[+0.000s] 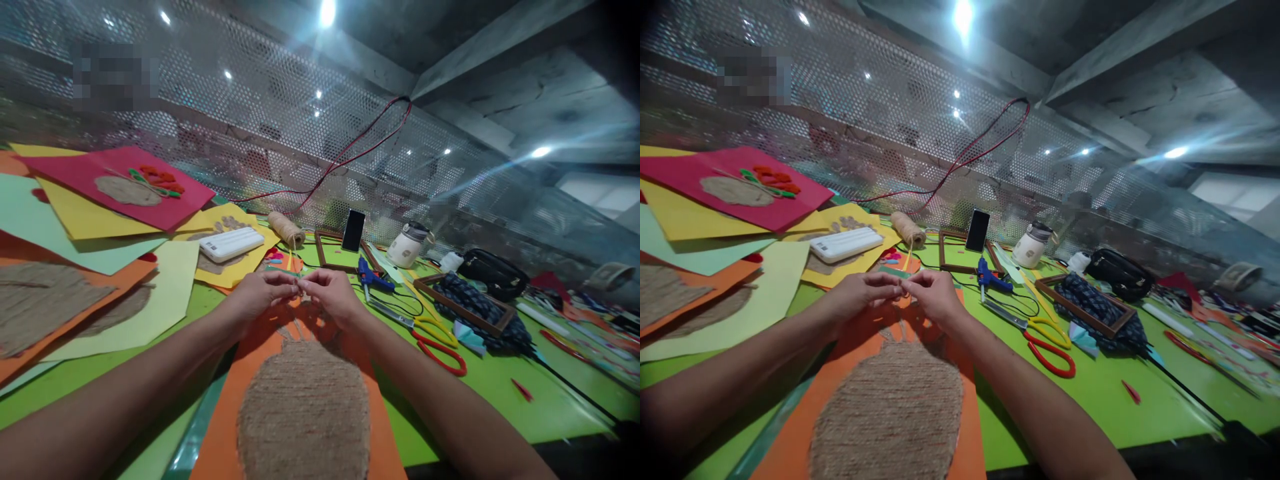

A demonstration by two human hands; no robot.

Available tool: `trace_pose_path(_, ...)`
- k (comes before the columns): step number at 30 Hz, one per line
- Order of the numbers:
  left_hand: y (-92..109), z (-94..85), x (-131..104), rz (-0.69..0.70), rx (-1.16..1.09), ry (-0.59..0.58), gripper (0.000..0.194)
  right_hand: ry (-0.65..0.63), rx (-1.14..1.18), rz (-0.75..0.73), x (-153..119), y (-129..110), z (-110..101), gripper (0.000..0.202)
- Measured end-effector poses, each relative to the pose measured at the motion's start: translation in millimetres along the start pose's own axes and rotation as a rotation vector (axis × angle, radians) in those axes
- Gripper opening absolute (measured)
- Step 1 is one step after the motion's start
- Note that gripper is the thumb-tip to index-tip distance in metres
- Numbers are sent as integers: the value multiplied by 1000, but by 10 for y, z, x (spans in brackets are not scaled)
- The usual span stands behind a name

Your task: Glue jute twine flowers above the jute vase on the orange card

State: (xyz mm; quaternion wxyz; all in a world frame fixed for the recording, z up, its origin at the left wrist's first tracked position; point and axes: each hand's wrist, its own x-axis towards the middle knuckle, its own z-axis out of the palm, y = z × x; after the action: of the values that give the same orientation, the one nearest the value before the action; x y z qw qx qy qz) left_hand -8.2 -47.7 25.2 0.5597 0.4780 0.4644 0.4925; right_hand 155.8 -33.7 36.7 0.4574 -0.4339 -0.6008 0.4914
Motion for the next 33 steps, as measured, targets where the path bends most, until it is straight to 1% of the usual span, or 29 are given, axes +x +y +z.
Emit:
trace_pose_path(3, 54, -27, 14, -57, -171, 5, 18, -38, 8, 3, 0, -23, 1, 21)
trace_pose_path(4, 69, -42, 22, -61, -194, 9, 19, -66, 11, 6, 3, -29, -4, 21)
trace_pose_path(8, 66, -107, 60, -57, -215, 45, 24, -253, -52, -15, 18, -33, -51, 12)
trace_pose_path(10, 27, -124, 77, -63, -203, 35, 28, -286, -99, -35, 21, -29, -79, 6)
trace_pose_path(12, -14, -122, 87, -64, -193, 15, 34, -263, -141, -55, 19, -28, -97, 4)
trace_pose_path(15, -44, -89, 81, -52, -123, 6, 39, -208, -190, -69, 15, -25, -107, 8)
trace_pose_path(19, -21, -43, 51, -73, -27, -16, 37, -147, -236, -76, 18, -5, -111, 8)
trace_pose_path(21, -6, -26, 38, -85, -1, -13, 35, -115, -225, -78, 22, 17, -114, 8)
trace_pose_path(23, -1, -12, 33, -93, 12, -2, 33, -82, -189, -46, 27, 49, -115, 8)
trace_pose_path(26, -26, -1, 33, -100, 4, 10, 31, -62, -115, 28, 30, 107, -111, 13)
trace_pose_path(28, -61, 0, 35, -99, -27, 1, 27, -56, -73, 46, 29, 140, -108, 17)
trace_pose_path(33, -126, -3, 23, -111, -155, -90, 25, -3, -75, 23, 42, 178, -103, 25)
